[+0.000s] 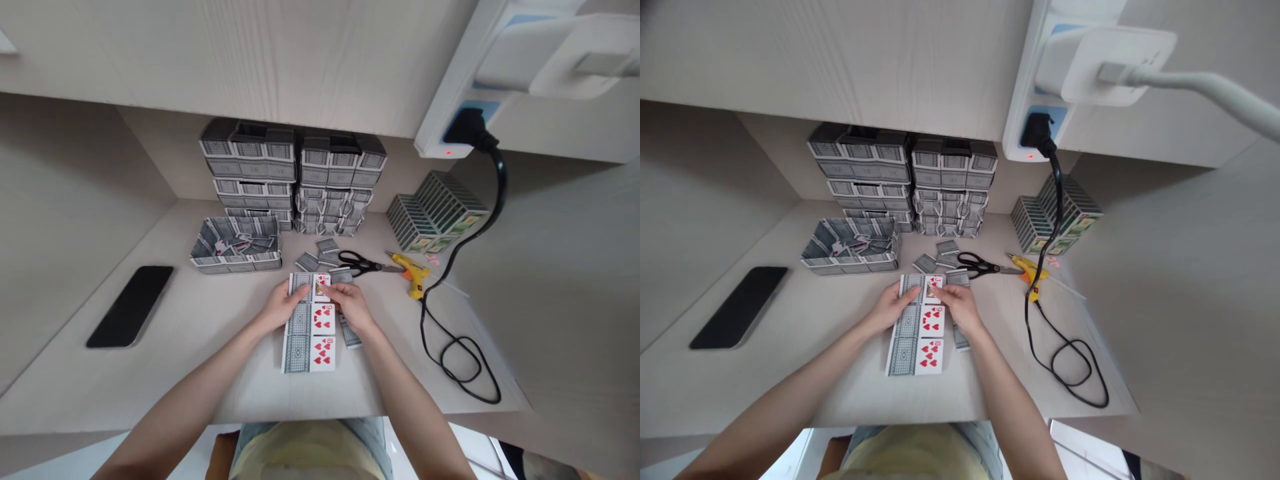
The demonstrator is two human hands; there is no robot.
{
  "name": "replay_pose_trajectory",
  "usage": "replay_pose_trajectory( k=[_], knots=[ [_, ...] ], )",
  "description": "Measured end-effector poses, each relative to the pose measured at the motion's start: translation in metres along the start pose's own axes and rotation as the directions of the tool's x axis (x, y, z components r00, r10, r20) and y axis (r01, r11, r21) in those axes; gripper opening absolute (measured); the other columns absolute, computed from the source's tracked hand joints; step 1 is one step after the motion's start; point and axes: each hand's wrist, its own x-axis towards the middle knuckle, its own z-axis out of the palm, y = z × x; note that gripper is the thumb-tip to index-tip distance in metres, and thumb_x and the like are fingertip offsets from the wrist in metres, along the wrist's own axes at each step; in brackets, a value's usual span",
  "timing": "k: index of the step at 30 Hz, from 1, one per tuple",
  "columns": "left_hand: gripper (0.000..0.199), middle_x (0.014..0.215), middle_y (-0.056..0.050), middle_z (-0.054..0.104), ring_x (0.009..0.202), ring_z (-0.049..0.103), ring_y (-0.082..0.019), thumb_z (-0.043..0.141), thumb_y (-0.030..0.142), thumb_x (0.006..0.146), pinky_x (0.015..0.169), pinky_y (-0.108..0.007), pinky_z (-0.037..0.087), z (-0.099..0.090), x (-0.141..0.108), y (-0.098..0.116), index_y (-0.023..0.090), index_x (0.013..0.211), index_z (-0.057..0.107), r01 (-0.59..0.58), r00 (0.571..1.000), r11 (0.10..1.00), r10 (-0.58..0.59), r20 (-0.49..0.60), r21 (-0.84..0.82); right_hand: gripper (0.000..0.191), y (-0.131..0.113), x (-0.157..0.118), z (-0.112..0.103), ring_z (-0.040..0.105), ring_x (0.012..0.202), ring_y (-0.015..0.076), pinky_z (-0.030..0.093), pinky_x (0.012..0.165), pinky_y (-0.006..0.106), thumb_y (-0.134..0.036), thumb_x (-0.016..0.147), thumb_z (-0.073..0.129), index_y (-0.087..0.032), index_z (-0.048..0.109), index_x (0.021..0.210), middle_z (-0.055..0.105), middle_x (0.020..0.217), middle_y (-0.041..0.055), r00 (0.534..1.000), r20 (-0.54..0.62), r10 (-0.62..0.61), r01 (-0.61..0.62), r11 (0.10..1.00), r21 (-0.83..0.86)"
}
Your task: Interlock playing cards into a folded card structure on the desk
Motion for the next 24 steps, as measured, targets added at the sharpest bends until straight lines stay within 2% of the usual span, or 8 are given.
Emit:
replay_pose_trajectory(
  k=[5, 24],
  knots=[
    [0.041, 0.094, -0.008, 0.066, 0.080, 0.062, -0.021, 0.058, 0.046, 0.071, 0.067, -0.031, 0.049, -0.0008, -0.0002, 0.0025, 0.013, 0.095, 0.057, 0.013, 1.000, 0.999, -0.014, 0.017, 0.033, 0.028, 0.0022, 0.0011, -0.0009, 0.052, 0.045, 0.0090, 0.040, 0.047, 0.022, -0.037, 0.056, 0.074, -0.013, 0.060, 0.058, 0.061, 0.051, -0.0014, 1.000, -0.012, -0.015, 0.015, 1.000, -0.001],
    [0.038, 0.092, -0.007, 0.067, 0.080, 0.062, -0.021, 0.058, 0.046, 0.071, 0.069, -0.030, 0.049, -0.0015, -0.0004, 0.0032, 0.014, 0.092, 0.058, -0.031, 1.000, 0.997, 0.030, 0.007, 0.064, 0.029, 0.0009, -0.0010, 0.0017, 0.047, 0.041, 0.0071, 0.036, 0.045, 0.020, -0.037, 0.056, 0.074, -0.015, 0.055, 0.053, 0.056, 0.047, -0.0040, 0.998, -0.041, -0.054, 0.054, 0.998, 0.010]
  ],
)
